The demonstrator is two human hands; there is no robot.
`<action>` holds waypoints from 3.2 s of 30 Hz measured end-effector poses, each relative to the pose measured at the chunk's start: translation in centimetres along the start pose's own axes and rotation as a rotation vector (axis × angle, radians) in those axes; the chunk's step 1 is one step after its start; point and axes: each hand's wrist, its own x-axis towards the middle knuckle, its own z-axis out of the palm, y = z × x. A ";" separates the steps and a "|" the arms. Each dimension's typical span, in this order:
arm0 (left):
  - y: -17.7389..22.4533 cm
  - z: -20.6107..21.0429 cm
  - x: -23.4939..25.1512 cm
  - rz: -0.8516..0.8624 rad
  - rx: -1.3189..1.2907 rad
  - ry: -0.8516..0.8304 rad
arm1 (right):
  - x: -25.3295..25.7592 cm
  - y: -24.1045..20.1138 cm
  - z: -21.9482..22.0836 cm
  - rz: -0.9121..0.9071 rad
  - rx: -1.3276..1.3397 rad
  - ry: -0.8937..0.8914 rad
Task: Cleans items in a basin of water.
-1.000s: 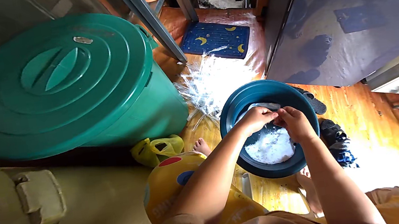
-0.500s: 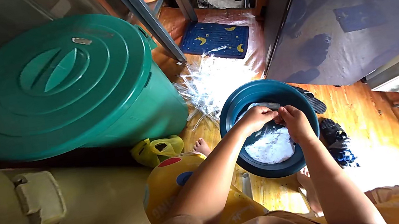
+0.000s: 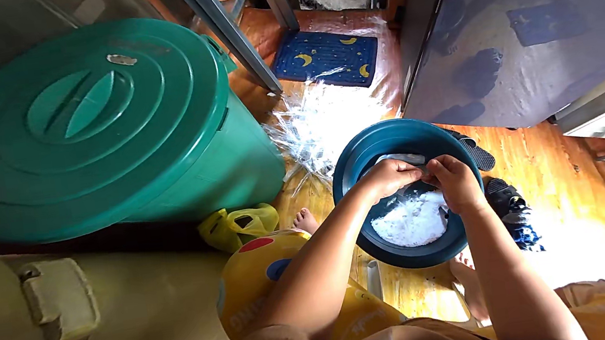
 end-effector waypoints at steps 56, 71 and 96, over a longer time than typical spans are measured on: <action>-0.5 -0.1 0.4 -0.009 0.000 0.008 | -0.1 -0.1 -0.2 0.092 0.073 -0.027; -0.2 0.1 0.1 -0.013 -0.002 0.037 | -0.2 0.1 1.1 0.087 0.148 0.068; -0.6 -0.3 0.4 0.010 0.043 -0.053 | -0.5 -0.4 -0.3 0.030 0.119 0.010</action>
